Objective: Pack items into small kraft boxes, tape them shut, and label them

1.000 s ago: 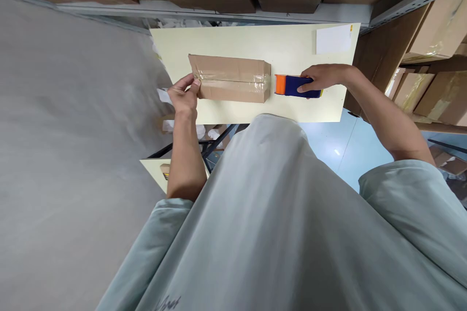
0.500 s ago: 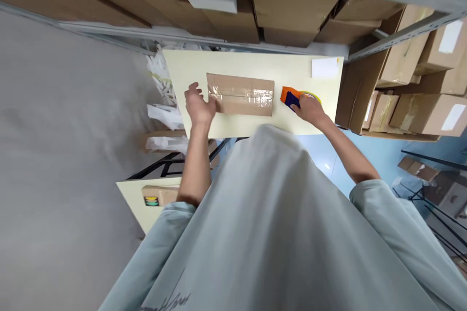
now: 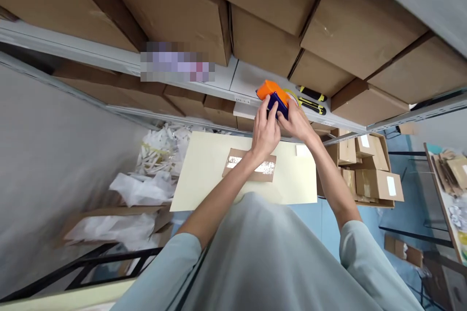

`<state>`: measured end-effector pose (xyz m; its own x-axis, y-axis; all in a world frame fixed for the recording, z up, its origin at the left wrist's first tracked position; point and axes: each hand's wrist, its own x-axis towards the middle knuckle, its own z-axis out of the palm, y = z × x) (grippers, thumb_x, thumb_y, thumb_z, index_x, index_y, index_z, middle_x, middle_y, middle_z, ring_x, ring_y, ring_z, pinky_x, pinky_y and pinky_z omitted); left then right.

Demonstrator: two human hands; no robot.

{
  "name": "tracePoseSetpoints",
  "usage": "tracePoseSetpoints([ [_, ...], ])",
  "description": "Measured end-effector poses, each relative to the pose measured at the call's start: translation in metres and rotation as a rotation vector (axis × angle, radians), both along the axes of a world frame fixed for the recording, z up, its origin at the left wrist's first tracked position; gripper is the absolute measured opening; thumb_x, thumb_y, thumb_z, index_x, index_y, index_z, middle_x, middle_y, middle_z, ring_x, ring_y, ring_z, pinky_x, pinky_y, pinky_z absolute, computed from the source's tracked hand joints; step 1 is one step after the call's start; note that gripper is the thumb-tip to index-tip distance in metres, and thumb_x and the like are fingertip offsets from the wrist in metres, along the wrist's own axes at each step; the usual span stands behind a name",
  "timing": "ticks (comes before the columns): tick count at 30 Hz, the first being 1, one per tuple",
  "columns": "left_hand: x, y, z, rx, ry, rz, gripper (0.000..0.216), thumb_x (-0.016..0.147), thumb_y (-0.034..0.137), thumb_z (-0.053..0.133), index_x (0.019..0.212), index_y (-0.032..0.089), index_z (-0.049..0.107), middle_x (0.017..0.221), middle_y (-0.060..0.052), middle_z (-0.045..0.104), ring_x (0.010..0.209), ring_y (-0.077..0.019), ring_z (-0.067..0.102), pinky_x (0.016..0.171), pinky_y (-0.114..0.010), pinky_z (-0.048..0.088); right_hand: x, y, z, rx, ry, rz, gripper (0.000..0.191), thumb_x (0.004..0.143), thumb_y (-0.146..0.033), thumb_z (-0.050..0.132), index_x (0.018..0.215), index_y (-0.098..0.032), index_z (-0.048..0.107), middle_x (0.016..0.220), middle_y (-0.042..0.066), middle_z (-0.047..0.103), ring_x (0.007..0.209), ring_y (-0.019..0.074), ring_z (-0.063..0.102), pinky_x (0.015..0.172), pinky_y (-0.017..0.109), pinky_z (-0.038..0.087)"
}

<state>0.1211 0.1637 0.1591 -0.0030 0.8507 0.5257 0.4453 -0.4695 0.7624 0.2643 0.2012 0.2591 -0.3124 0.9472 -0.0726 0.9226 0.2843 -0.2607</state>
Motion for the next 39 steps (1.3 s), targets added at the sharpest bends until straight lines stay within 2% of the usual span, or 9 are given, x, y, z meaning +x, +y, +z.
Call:
tracePoseSetpoints([
  [5,-0.022,0.033,0.003,-0.012,-0.030,-0.006,0.060,0.116,0.037,0.048,0.175,0.028,0.047,0.190,-0.016,0.038,0.176,-0.0387,0.038,0.145,-0.066,0.037,-0.034,0.068,0.006,0.082,-0.194,0.066,0.061,0.117,-0.046,0.040,0.162,-0.004,0.045,0.151,0.033,0.072,0.146,0.0461,0.065,0.130,0.062,0.044],
  [9,-0.052,0.004,-0.019,-0.043,-0.011,0.009,0.055,0.113,0.030,0.051,0.168,0.026,0.057,0.182,-0.017,0.051,0.171,-0.0357,0.047,0.143,-0.063,0.041,-0.042,0.094,0.001,0.006,-0.332,0.064,0.059,0.118,-0.042,0.040,0.157,0.002,0.048,0.150,0.034,0.071,0.145,0.0419,0.062,0.130,0.055,0.044],
  [12,-0.084,-0.032,-0.056,-0.187,-0.061,0.075,0.055,0.108,0.027,0.055,0.163,0.025,0.062,0.174,-0.018,0.059,0.165,-0.0359,0.055,0.140,-0.061,0.046,-0.040,0.090,-0.001,0.032,-0.360,0.062,0.064,0.120,-0.046,0.036,0.163,0.001,0.047,0.162,0.033,0.064,0.152,0.0404,0.055,0.134,0.055,0.040],
  [16,-0.133,-0.083,-0.123,-0.513,-0.183,0.244,0.053,0.101,0.028,0.064,0.154,0.024,0.069,0.158,-0.017,0.071,0.150,-0.0353,0.068,0.129,-0.056,0.057,-0.044,0.040,-0.024,0.242,-0.313,-0.067,0.072,0.121,-0.049,0.029,0.178,-0.006,0.038,0.179,0.032,0.045,0.168,0.0441,0.042,0.137,0.065,0.035],
  [18,-0.153,-0.110,-0.154,-0.659,-0.249,0.304,0.050,0.099,0.031,0.068,0.148,0.025,0.072,0.150,-0.015,0.076,0.140,-0.0335,0.074,0.123,-0.053,0.061,-0.050,-0.006,-0.051,0.307,-0.246,-0.139,0.072,0.122,-0.046,0.019,0.180,-0.008,0.037,0.181,0.031,0.041,0.173,0.0369,0.037,0.142,0.057,0.032],
  [21,-0.166,-0.142,-0.181,-0.804,-0.307,0.317,0.039,0.099,0.034,0.070,0.135,0.023,0.078,0.137,-0.014,0.082,0.128,-0.0318,0.079,0.118,-0.049,0.062,-0.059,-0.091,-0.105,0.053,-0.268,-0.226,0.069,0.121,-0.041,0.020,0.180,-0.010,0.039,0.180,0.031,0.041,0.175,0.0395,0.037,0.137,0.065,0.040],
  [25,-0.154,-0.163,-0.181,-0.896,-0.251,0.241,0.027,0.101,0.036,0.069,0.119,0.025,0.084,0.120,-0.011,0.087,0.114,-0.0328,0.083,0.114,-0.047,0.062,-0.060,-0.181,-0.179,-0.200,-0.324,-0.331,0.069,0.121,-0.043,0.028,0.178,-0.008,0.042,0.184,0.033,0.036,0.177,0.0369,0.036,0.139,0.059,0.043],
  [28,-0.142,-0.165,-0.177,-0.854,-0.192,0.197,0.031,0.104,0.037,0.066,0.125,0.025,0.084,0.127,-0.013,0.087,0.122,-0.0351,0.081,0.117,-0.047,0.061,-0.059,-0.202,-0.212,-0.224,-0.367,-0.384,0.072,0.121,-0.044,0.029,0.178,-0.003,0.041,0.187,0.033,0.033,0.181,0.0355,0.030,0.143,0.059,0.038],
  [39,-0.127,-0.140,-0.188,-0.721,-0.232,0.108,0.049,0.114,0.049,0.059,0.155,0.026,0.071,0.163,-0.014,0.070,0.156,-0.0344,0.064,0.137,-0.047,0.049,-0.057,-0.212,-0.247,-0.180,-0.394,-0.427,0.069,0.119,-0.035,0.031,0.181,-0.005,0.039,0.192,0.029,0.027,0.184,0.0348,0.023,0.145,0.062,0.035],
])
